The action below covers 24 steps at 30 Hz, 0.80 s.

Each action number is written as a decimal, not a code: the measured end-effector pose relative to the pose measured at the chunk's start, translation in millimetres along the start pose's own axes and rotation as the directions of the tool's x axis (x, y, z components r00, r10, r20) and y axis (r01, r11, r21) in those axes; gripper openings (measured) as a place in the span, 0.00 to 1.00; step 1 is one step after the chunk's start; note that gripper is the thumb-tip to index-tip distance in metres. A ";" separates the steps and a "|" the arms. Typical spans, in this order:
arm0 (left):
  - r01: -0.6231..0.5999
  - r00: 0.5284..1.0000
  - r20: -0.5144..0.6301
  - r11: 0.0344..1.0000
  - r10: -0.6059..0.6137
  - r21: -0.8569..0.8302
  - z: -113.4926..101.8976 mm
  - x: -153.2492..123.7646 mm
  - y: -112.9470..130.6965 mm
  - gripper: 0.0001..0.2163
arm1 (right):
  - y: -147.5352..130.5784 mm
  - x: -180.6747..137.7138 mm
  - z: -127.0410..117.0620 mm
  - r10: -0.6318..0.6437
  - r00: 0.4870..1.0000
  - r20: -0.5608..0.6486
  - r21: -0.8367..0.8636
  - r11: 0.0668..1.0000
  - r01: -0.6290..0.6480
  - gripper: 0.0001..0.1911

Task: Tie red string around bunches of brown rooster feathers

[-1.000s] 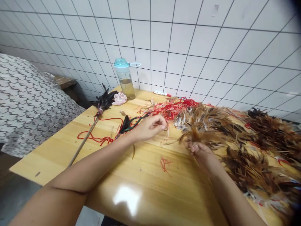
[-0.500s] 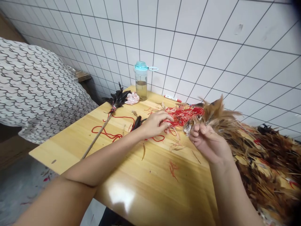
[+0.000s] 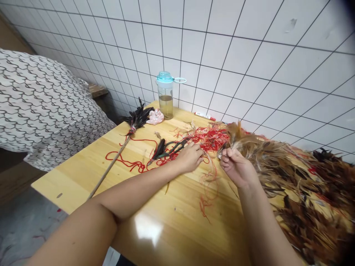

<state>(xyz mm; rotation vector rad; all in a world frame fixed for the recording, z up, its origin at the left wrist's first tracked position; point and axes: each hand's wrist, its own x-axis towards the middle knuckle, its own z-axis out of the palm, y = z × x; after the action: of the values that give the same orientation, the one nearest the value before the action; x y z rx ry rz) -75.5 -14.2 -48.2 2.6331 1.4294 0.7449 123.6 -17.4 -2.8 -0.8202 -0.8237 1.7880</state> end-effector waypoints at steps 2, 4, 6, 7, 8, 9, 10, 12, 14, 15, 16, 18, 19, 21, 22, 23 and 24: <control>0.016 1.000 -0.014 1.000 -0.016 -0.006 4.6 0.6 -1.1 0.09 | 4.6 4.6 -0.8 0.017 1.000 -0.008 0.000 1.000 -0.017 0.10; 0.019 0.999 -0.031 0.999 -0.020 -0.026 5.5 0.4 -3.1 0.10 | 9.1 6.5 0.8 0.020 1.000 -0.017 -0.021 1.000 -0.021 0.11; 0.013 0.998 -0.058 0.998 -0.016 -0.063 2.7 0.1 -4.4 0.09 | 12.7 6.2 3.6 0.011 1.000 -0.029 -0.065 0.998 -0.013 0.11; 0.009 0.997 -0.078 0.996 -0.015 -0.083 0.0 -0.1 -4.5 0.09 | 13.7 5.5 5.0 0.003 0.999 -0.032 -0.090 0.996 -0.006 0.11; 0.004 0.995 -0.099 0.995 -0.015 -0.103 -3.5 -0.2 -4.0 0.08 | 14.3 4.6 6.5 -0.007 0.999 -0.032 -0.114 0.993 0.004 0.11; -0.003 0.993 -0.119 0.993 -0.012 -0.121 -7.6 -0.3 -2.9 0.07 | 14.3 3.6 7.8 -0.023 0.999 -0.033 -0.139 0.990 0.018 0.12; -0.013 0.990 -0.138 0.991 -0.006 -0.136 -12.0 -0.4 -1.3 0.06 | 14.1 2.6 9.0 -0.042 0.998 -0.037 -0.167 0.985 0.035 0.12; -0.043 0.986 -0.167 0.986 0.016 -0.159 -21.5 -0.6 3.0 0.05 | 13.5 1.2 10.9 -0.085 0.995 -0.048 -0.231 0.970 0.072 0.13; -0.085 0.979 -0.197 0.982 0.051 -0.169 -29.9 -0.9 7.7 0.04 | 14.1 0.6 12.2 -0.121 0.992 -0.047 -0.288 0.952 0.103 0.14; -0.104 0.975 -0.211 0.980 0.067 -0.168 -33.2 -1.1 9.7 0.03 | 15.2 0.4 12.7 -0.128 0.991 -0.036 -0.303 0.947 0.111 0.15; -0.114 0.972 -0.221 0.980 0.077 -0.161 -35.9 -1.4 11.4 0.04 | 16.7 0.4 13.1 -0.123 0.992 -0.020 -0.307 0.945 0.111 0.15; -0.114 0.970 -0.228 0.984 0.081 -0.135 -39.0 -2.2 13.7 0.04 | 21.0 0.2 13.5 -0.093 0.995 0.028 -0.305 0.947 0.097 0.16; -0.106 0.970 -0.232 0.987 0.077 -0.117 -39.7 -2.6 14.5 0.05 | 23.5 0.1 13.6 -0.075 0.996 0.052 -0.311 0.946 0.087 0.16; -0.112 0.964 -0.251 0.990 0.086 -0.090 -40.3 -3.5 15.9 0.05 | 28.2 -0.1 13.4 -0.050 0.995 0.089 -0.352 0.933 0.079 0.17; -0.123 0.961 -0.260 0.989 0.096 -0.088 -40.5 -3.9 16.9 0.05 | 30.1 -0.1 13.2 -0.050 0.994 0.097 -0.380 0.921 0.083 0.17; -0.131 0.959 -0.263 0.987 0.101 -0.097 -40.8 -4.3 18.1 0.05 | 31.6 -0.1 13.2 -0.051 0.994 0.100 -0.408 0.909 0.087 0.17; -0.129 0.962 -0.258 0.984 0.094 -0.123 -41.2 -4.6 19.6 0.05 | 32.7 0.0 13.3 -0.052 0.994 0.097 -0.434 0.896 0.089 0.17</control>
<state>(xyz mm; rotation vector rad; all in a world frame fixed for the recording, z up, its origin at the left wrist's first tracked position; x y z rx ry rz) -80.3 -36.3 -8.4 2.6037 1.2324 1.1825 96.9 -29.6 -22.4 -0.9919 -1.3268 1.6002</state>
